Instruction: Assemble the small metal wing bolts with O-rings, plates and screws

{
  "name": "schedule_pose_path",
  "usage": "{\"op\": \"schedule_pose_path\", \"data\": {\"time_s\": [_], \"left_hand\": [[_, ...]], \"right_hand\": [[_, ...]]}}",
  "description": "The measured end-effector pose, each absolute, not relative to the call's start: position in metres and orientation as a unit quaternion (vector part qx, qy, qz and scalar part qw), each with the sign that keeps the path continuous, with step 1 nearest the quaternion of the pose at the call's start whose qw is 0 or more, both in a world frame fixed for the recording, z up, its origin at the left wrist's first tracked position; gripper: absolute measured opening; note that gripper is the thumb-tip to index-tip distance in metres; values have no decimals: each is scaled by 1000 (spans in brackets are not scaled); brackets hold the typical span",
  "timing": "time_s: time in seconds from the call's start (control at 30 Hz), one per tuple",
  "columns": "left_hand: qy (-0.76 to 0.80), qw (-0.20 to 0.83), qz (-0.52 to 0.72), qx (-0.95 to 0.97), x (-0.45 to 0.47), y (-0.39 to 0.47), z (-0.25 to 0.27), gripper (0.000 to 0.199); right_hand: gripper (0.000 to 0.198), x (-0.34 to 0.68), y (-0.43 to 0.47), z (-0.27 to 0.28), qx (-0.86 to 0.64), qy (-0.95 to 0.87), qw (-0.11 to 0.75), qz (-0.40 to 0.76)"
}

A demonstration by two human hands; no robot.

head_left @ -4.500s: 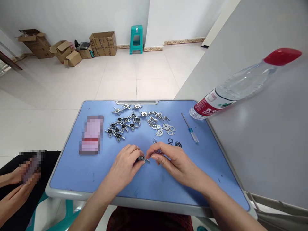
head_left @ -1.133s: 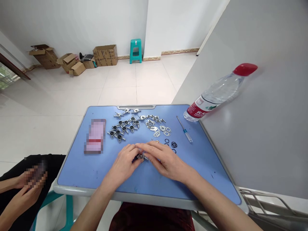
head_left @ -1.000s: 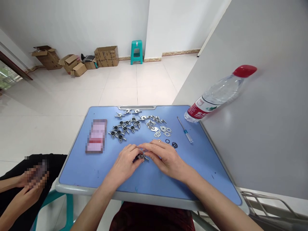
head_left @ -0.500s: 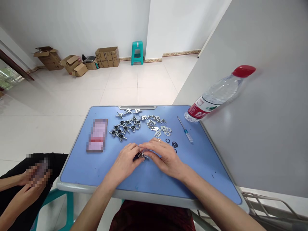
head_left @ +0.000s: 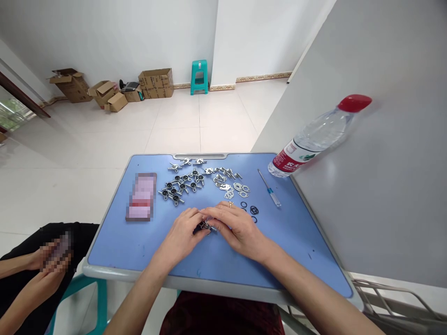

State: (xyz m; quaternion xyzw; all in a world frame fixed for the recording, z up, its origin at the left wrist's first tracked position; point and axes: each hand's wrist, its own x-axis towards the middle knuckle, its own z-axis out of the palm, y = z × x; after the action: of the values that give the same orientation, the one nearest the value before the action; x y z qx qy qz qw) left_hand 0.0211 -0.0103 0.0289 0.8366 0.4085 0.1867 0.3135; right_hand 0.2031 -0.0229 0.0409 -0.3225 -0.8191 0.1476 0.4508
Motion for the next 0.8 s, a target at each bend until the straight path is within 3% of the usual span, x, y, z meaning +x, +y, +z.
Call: {"op": "schedule_pose_path", "data": {"time_s": [0.17, 0.47, 0.67, 0.8], "left_hand": [[399, 319, 194, 837, 20, -10, 28, 13], [408, 310, 195, 837, 20, -10, 24, 4], [412, 307, 204, 833, 21, -11, 23, 18], [416, 300, 210, 833, 21, -11, 21, 13]], "right_hand": [[27, 204, -22, 40, -341, -809, 453, 153], [31, 203, -24, 42, -327, -824, 440, 145], [42, 197, -29, 54, -270, -860, 396, 173], [35, 195, -29, 51, -302, -855, 391, 155]]}}
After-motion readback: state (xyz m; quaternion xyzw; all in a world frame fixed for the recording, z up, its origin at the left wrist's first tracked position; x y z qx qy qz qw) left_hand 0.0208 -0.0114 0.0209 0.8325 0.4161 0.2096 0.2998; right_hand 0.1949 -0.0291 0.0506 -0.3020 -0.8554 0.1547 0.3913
